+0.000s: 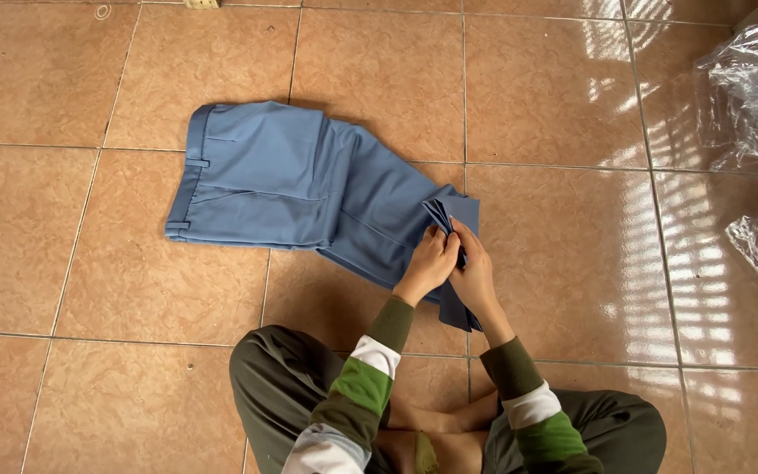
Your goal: A person sits on the floor and neatly folds a pair of blue trousers.
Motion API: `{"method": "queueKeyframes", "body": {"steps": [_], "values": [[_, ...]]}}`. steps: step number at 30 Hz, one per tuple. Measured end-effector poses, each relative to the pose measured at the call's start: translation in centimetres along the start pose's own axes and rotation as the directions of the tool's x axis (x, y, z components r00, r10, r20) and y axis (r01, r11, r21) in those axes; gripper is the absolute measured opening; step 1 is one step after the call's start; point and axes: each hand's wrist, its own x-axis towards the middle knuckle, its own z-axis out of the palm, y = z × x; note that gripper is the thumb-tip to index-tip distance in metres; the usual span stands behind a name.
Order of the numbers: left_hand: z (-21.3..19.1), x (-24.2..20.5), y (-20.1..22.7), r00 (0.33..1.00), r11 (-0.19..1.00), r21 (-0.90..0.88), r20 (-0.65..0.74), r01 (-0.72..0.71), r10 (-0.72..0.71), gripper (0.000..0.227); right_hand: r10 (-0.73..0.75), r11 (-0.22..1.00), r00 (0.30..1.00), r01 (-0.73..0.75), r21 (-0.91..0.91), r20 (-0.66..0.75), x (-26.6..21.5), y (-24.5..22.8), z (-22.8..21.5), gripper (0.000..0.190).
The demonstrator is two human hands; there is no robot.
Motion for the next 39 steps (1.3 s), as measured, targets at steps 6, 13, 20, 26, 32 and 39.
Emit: {"method": "queueKeyframes", "body": {"steps": [6,13,20,26,32,39], "values": [[-4.2,0.7,3.8,0.944,0.871,-0.364,0.133,0.33,-0.302,0.037,-0.006,0.993,0.999,0.001,0.115,0.039,-0.4,0.7,0.0,0.067],[-6.6,1.2,3.9,0.845,0.718,-0.475,0.116,0.508,-0.522,0.045,0.016,0.987,0.998,-0.026,0.16,0.061,-0.3,-0.5,-2.0,0.058],[-8.6,1.8,4.6,0.836,0.624,-0.673,-0.016,0.397,-0.549,0.036,-0.028,0.999,0.998,0.03,-0.019,0.061,-1.1,0.1,-1.7,0.062],[-8.0,2.6,3.5,0.833,0.669,-0.664,-0.125,0.333,-0.539,0.025,0.033,0.998,0.999,-0.032,0.047,-0.014,-2.6,-2.2,-0.9,0.061],[-7.1,3.2,1.0,0.84,0.677,-0.601,-0.018,0.424,-0.543,0.017,0.192,0.931,0.981,-0.174,0.32,-0.025,-2.1,0.3,-1.2,0.069],[-8.7,3.7,2.6,0.913,0.747,-0.55,0.077,0.374,-0.4,0.058,0.2,0.955,0.978,-0.209,0.212,0.063,-0.9,-2.9,-3.4,0.051]]}}
